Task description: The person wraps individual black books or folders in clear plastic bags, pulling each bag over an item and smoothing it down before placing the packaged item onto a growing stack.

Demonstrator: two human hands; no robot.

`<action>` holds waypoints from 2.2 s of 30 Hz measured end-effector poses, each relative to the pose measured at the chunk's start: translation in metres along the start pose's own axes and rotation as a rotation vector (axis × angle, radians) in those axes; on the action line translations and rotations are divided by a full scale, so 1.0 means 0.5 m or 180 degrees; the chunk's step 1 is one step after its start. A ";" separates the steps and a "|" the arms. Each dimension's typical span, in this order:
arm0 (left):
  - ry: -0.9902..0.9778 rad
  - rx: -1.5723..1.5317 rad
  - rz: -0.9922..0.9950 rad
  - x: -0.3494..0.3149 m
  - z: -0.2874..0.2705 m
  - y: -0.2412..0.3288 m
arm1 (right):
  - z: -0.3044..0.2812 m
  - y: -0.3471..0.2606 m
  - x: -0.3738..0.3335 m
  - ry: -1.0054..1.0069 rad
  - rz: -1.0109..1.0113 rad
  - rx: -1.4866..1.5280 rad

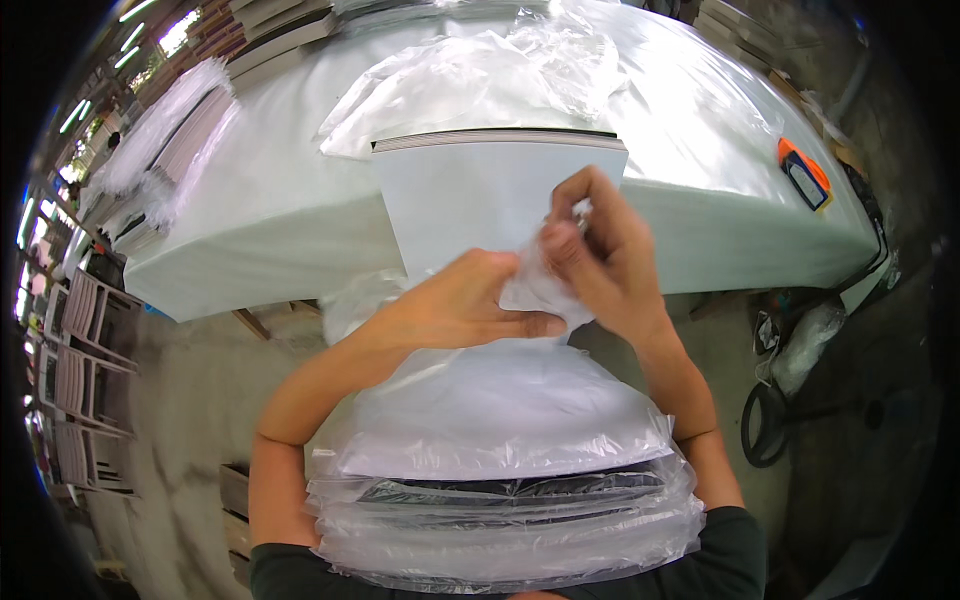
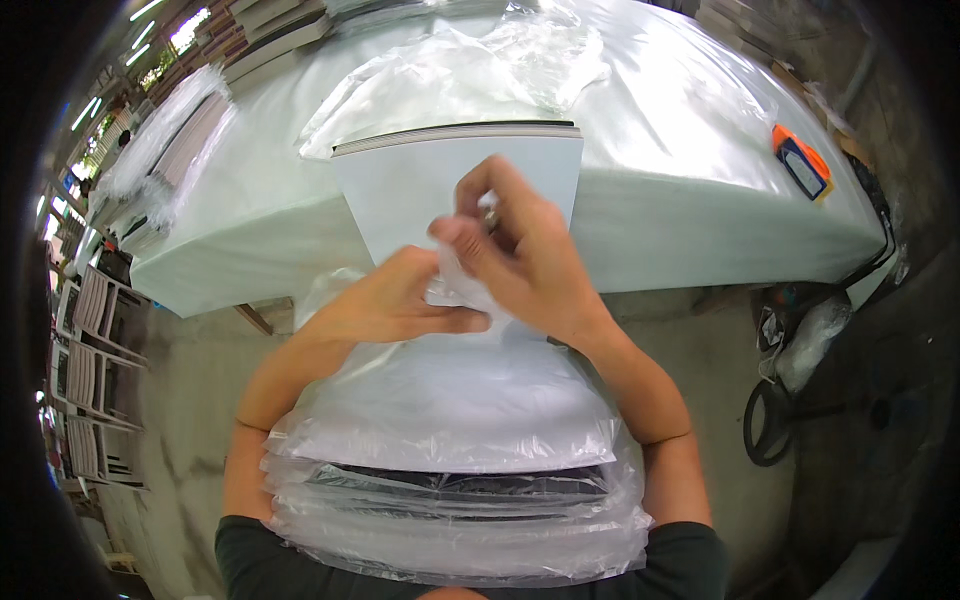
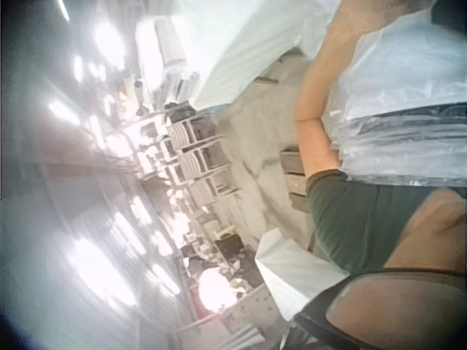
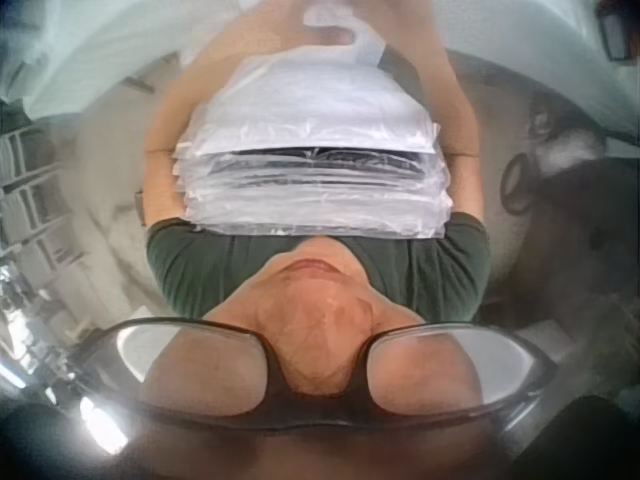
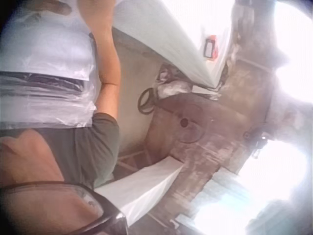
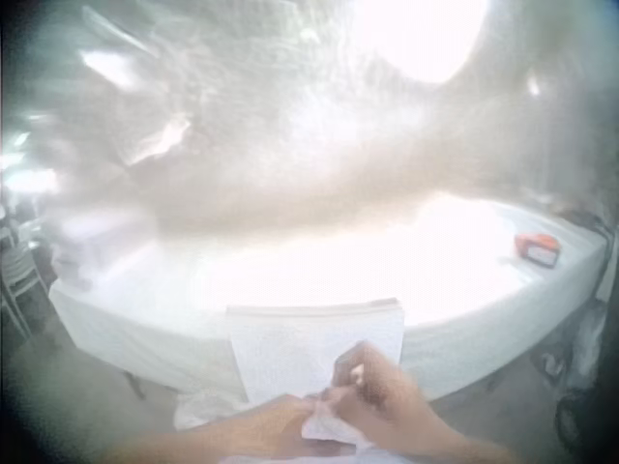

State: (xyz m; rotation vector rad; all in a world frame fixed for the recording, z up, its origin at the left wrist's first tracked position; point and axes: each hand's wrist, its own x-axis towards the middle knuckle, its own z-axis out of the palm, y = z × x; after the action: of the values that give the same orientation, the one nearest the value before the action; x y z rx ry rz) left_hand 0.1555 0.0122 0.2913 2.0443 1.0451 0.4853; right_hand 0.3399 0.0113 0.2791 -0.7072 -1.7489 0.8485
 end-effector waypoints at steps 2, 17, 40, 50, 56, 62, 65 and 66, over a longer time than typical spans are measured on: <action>-0.1116 -0.0220 -0.0590 0.014 -0.008 -0.034 | -0.042 -0.005 0.010 -0.0480 0.0358 -0.0017; 0.0241 -0.1483 0.1843 -0.055 -0.067 -0.169 | -0.003 0.084 0.001 -0.1508 0.0310 0.2359; 0.0631 -0.1458 0.2095 -0.077 -0.085 -0.265 | -0.060 0.087 0.011 -0.2199 0.0516 0.1262; 0.0946 -0.1748 0.1949 -0.080 -0.111 -0.250 | -0.031 0.251 -0.033 -0.2555 -0.0088 0.4862; -0.0162 -0.1383 0.0778 -0.095 -0.107 -0.198 | -0.045 0.169 -0.026 -0.3300 0.0195 0.2215; 0.0392 -0.1008 0.0219 -0.059 -0.057 -0.215 | -0.188 0.119 -0.040 -0.0247 0.0629 0.2755; 0.2088 -0.1457 0.0663 -0.031 -0.033 -0.184 | -0.151 0.109 -0.023 -0.0451 0.0868 -0.0971; 0.3152 -0.1940 0.1014 -0.026 -0.028 -0.169 | -0.144 0.111 -0.016 -0.0449 0.0887 -0.0974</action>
State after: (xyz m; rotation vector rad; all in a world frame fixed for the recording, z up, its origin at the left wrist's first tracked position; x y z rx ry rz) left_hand 0.0957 0.0389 0.2347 1.3696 0.8987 1.8493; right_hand 0.4142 0.0524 0.2461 -1.1377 -1.9592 0.8400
